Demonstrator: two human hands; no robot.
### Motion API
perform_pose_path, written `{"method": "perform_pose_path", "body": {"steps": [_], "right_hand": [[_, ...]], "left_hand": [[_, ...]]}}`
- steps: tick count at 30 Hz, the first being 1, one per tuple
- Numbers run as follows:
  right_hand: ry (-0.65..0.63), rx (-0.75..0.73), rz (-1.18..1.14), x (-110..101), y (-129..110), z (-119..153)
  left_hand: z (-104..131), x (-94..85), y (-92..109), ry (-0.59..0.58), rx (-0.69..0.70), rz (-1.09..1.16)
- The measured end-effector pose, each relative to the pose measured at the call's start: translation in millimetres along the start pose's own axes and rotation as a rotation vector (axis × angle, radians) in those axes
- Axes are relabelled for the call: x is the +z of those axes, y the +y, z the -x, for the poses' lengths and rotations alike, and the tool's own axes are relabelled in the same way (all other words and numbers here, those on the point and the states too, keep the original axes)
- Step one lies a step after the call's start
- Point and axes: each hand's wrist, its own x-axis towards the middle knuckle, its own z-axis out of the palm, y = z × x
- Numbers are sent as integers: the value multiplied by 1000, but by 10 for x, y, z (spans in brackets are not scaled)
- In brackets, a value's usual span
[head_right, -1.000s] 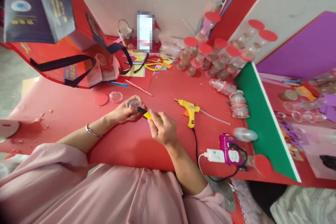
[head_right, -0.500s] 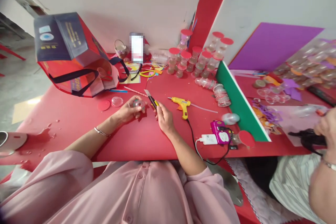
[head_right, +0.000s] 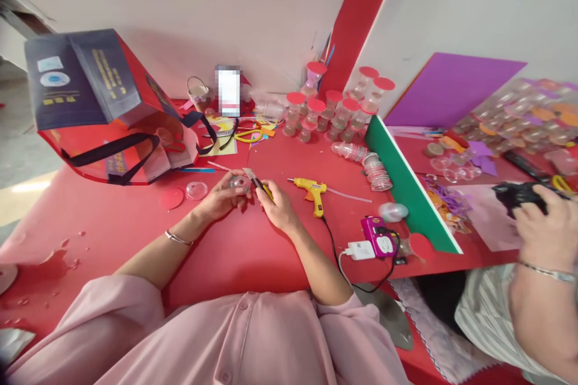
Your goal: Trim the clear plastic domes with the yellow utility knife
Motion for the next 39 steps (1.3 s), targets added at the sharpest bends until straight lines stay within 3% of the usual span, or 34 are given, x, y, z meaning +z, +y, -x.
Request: {"method": "perform_pose_path", "body": {"steps": [5,9,12,18,27,35,39], "right_hand": [[-18,92,-141,40,-56,-103],[-177,262,-263,50,-4,-36],[-223,309,-363,76,27,23],[-239,297,-410,144,60,41],[-218,250,-320,178,56,57],[-237,267,-434,224,53,26],[-219,251,-442,241,23,30]], "left_hand": [[-6,-52,-33,43,31,12],[-3,-61,-42,52,16,2],[6,-40,-28,12,14,-24],[27,13,40,-44,-21,4],[60,-41,-23,27,-32,-65],[73,23,63,-98,-75,-2],[84,39,62,-81,-105,55]]}}
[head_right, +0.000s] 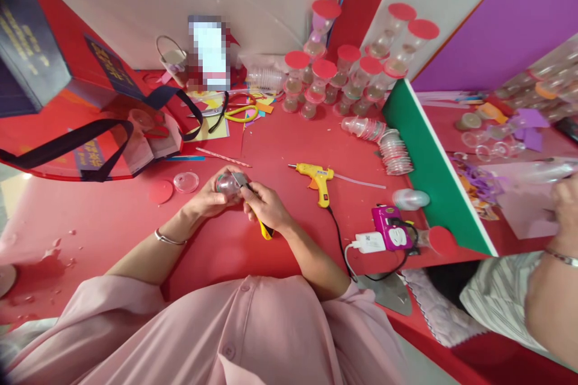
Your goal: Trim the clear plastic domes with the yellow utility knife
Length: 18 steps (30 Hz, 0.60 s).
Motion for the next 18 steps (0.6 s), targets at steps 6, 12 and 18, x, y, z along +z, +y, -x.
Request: {"method": "perform_pose_path", "body": {"steps": [6,12,18], "right_hand": [[46,-16,-14,-51,-36,18],[43,-16,196,-82,-159,107],[128,-39,616,-41,-262,172]], "left_hand": [[21,-25,18,-13,-27,-10],[36,-71,29,5,2,-33],[92,-103,46,-24,-138,-118]]}}
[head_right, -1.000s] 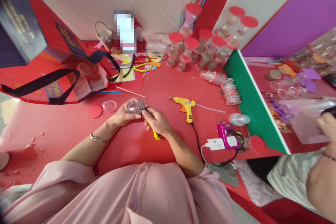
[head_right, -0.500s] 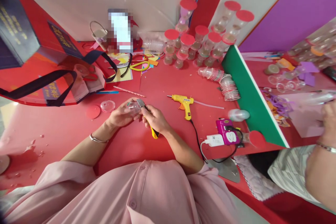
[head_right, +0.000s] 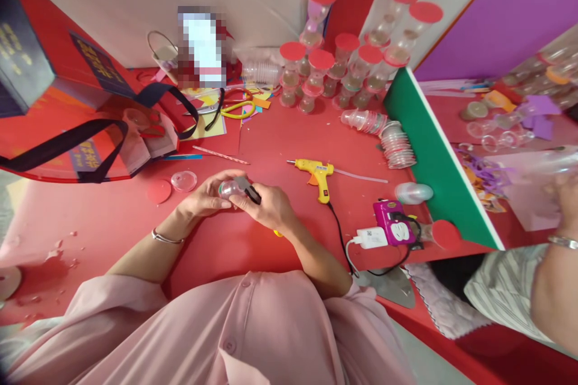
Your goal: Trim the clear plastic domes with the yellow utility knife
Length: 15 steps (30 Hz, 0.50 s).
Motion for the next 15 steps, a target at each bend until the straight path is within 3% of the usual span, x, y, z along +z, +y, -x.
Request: {"method": "perform_pose_path", "body": {"steps": [5,15], "right_hand": [[90,-29,293,51,30,18],[98,-54,399,57,39,45]], "left_hand": [[19,-14,-11,-31,14,-92],[-8,3,-6,-58,22,-137]]}}
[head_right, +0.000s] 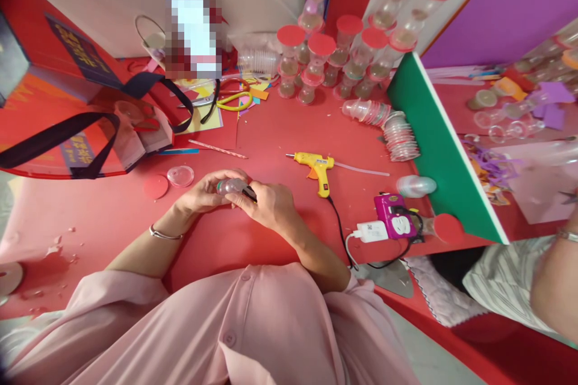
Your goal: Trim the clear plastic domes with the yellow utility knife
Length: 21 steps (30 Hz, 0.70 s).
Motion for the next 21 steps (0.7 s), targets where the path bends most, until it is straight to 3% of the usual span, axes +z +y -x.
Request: {"method": "perform_pose_path", "body": {"steps": [21], "right_hand": [[-75,10,127,-39,-52,8]], "left_hand": [[-17,10,-11,-56,23,42]]}}
